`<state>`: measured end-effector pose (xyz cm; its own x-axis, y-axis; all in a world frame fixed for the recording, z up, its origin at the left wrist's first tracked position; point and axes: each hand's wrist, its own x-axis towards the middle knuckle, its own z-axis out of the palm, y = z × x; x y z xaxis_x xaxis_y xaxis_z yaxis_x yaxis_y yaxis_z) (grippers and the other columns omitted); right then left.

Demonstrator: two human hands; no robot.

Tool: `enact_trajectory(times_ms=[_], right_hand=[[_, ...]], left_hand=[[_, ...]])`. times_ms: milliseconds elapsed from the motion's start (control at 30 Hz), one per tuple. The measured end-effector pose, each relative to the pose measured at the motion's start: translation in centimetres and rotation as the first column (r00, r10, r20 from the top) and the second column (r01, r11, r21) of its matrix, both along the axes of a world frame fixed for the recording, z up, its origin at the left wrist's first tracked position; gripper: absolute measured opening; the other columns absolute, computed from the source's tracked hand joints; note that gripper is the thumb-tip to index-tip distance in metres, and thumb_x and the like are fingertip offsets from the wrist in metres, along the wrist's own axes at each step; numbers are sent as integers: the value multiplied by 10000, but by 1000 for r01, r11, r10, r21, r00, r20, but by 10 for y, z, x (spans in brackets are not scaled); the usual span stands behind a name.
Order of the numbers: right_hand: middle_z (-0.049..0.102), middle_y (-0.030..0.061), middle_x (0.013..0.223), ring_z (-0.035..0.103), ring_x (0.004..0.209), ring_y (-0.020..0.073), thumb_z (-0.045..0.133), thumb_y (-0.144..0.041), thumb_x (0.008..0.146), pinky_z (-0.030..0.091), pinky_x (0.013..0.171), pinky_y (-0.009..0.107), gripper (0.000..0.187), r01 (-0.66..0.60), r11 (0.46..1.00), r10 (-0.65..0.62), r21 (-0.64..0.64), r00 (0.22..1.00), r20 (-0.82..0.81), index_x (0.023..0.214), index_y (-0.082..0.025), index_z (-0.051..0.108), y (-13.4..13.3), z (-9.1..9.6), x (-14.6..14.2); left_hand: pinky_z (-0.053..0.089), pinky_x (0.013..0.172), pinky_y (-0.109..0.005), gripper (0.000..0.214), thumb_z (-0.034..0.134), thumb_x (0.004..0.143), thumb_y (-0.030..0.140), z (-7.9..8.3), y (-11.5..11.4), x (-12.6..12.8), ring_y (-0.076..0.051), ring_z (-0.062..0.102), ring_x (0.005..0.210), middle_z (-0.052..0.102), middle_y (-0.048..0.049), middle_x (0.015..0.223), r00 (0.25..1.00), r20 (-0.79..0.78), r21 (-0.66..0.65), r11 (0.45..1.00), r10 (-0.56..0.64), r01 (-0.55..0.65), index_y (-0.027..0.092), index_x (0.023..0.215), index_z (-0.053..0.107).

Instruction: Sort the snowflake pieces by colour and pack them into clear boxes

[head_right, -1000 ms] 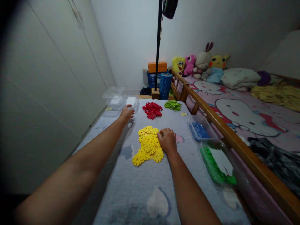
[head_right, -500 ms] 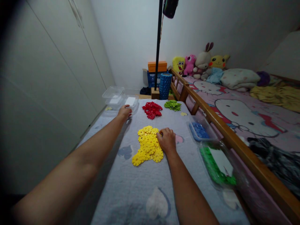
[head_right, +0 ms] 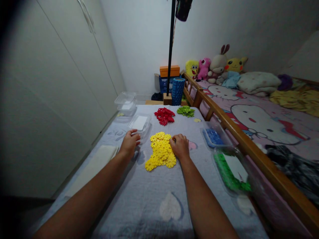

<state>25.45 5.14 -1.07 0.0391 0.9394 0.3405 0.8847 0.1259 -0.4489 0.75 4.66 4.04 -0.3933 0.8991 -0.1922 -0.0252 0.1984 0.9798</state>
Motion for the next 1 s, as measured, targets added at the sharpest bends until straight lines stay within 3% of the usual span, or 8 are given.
enact_trajectory(times_ms=[200,367,467,533,600,700,800,1000], right_hand=[[704,63,970,584,966,229,584,-304,908,398,892,342,164,-18,1000,19,23,1000,-24,860,-222,717,2,-2,3],[736,73,1007,605,969,232,562,-320,905,423,924,357,202,-19,1000,20,21,997,-79,949,-213,728,3,-1,3],[742,92,1135,622,1054,246,561,-312,901,435,964,378,278,-47,999,48,8,993,-112,1104,-202,716,3,0,-1],[736,99,1192,629,1098,247,565,-298,897,438,990,388,314,-95,995,94,-2,988,-123,1162,-201,702,3,1,-5],[739,97,1197,639,1103,242,567,-294,897,445,997,392,305,-150,989,147,-13,981,-125,1153,-207,707,1,2,-8],[752,87,1165,651,1085,236,562,-300,905,451,993,393,263,-205,979,201,-22,971,-128,1094,-216,724,-1,3,-12],[756,80,1153,637,1103,249,567,-308,903,431,1016,412,252,-192,981,188,-16,975,-120,1073,-224,734,-3,7,-14],[742,88,1190,574,1176,271,590,-316,912,350,1067,443,246,-212,976,216,46,970,-110,1089,-220,732,-10,21,-25]], left_hand=[[555,705,-299,452,631,727,250,-3,-81,3,-183,673,910,632,-80,1104,992,36,-37,992,-118,119,266,1174,562],[569,782,-395,461,639,758,308,6,-119,-1,-249,660,996,609,-108,1205,970,-149,-44,981,-194,189,294,1217,608],[510,973,-461,423,668,757,325,14,-113,-6,-289,599,1126,569,-107,1224,881,-460,150,969,-107,196,292,1178,657],[414,1093,-507,400,681,766,310,16,-99,-9,-328,538,1232,557,-118,1259,745,-667,223,949,-19,223,276,1165,674],[350,1126,-554,423,744,744,350,13,-83,-12,-377,482,1292,537,-144,1343,613,-790,179,959,8,218,263,1154,687],[310,1136,-581,504,811,698,462,2,-66,-12,-415,409,1359,507,-156,1421,484,-875,113,961,-25,253,257,1143,691],[301,1148,-564,442,815,706,466,-10,-61,-10,-411,396,1371,534,-151,1403,447,-894,139,953,5,268,261,1079,696],[345,1096,-504,315,734,801,428,-21,-64,-9,-352,520,1238,626,-133,1243,456,-888,210,933,57,292,255,1058,676]])
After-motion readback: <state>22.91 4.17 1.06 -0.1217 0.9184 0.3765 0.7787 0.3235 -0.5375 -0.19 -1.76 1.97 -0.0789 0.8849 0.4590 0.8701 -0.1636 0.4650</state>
